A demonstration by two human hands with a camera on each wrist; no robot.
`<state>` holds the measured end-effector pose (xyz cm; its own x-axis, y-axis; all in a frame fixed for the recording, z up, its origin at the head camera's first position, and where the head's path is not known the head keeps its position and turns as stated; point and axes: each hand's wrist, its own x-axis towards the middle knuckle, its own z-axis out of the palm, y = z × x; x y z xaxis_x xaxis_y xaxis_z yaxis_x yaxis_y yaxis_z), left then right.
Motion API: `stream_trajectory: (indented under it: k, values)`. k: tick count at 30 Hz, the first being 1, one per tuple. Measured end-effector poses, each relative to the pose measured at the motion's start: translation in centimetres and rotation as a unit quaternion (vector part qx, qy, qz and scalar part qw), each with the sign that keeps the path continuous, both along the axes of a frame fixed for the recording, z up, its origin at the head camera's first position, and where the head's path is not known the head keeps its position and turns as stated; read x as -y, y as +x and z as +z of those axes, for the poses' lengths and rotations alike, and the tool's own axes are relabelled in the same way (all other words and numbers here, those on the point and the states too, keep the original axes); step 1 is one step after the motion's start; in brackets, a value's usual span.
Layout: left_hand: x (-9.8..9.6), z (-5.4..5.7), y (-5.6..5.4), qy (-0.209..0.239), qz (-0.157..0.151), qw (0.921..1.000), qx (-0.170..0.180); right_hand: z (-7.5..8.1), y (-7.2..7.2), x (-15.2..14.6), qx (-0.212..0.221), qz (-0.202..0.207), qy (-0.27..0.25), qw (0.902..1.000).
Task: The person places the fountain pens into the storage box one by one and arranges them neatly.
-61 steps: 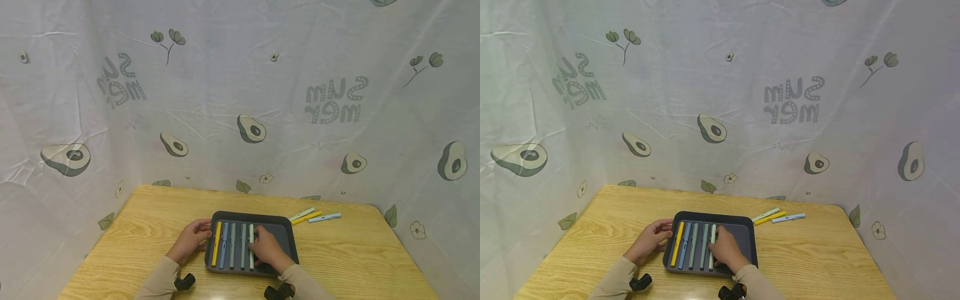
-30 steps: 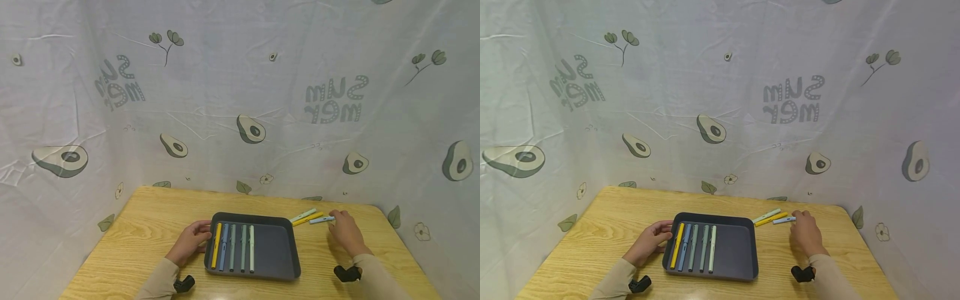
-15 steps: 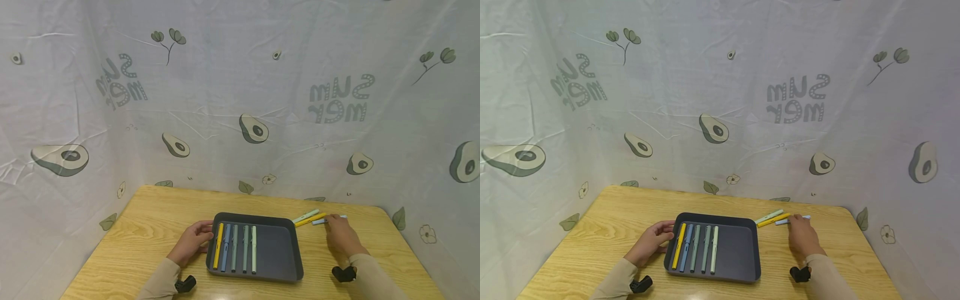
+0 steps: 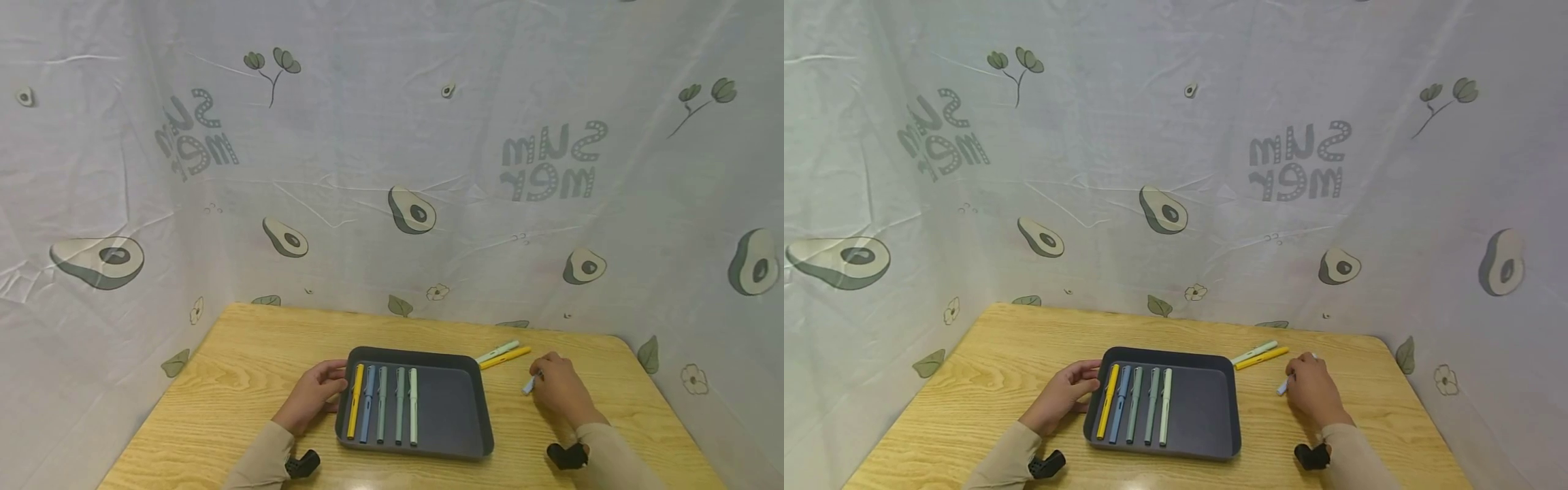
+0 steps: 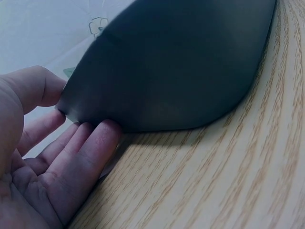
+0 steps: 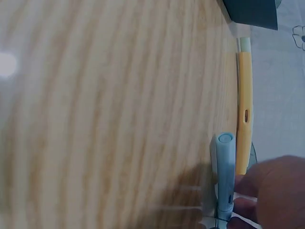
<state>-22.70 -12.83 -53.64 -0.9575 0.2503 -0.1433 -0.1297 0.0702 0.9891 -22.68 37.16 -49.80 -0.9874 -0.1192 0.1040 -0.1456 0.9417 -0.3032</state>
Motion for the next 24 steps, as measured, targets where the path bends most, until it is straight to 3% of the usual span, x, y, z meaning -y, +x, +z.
stream_trajectory:
  k: [10, 17, 21, 24]
  values:
    - [0.1, 0.1, 0.1, 0.004, 0.006, 1.0000, -0.001, -0.3, 1.0, 1.0, -0.016, -0.035, -0.054, 0.9978]
    - [0.1, -0.1, 0.0, 0.006, 0.008, 1.0000, -0.003, 0.3, 1.1, 1.4, 0.062, -0.153, -0.090, 0.9821]
    - [0.1, -0.1, 0.0, 0.005, 0.005, 1.0000, -0.003, 0.4, 1.3, 1.1, 0.092, -0.177, -0.100, 0.9747]
    - [0.0, -0.1, 0.0, 0.007, 0.001, 1.0000, -0.005, 0.5, 1.6, 1.1, 0.092, -0.180, -0.107, 0.9735]
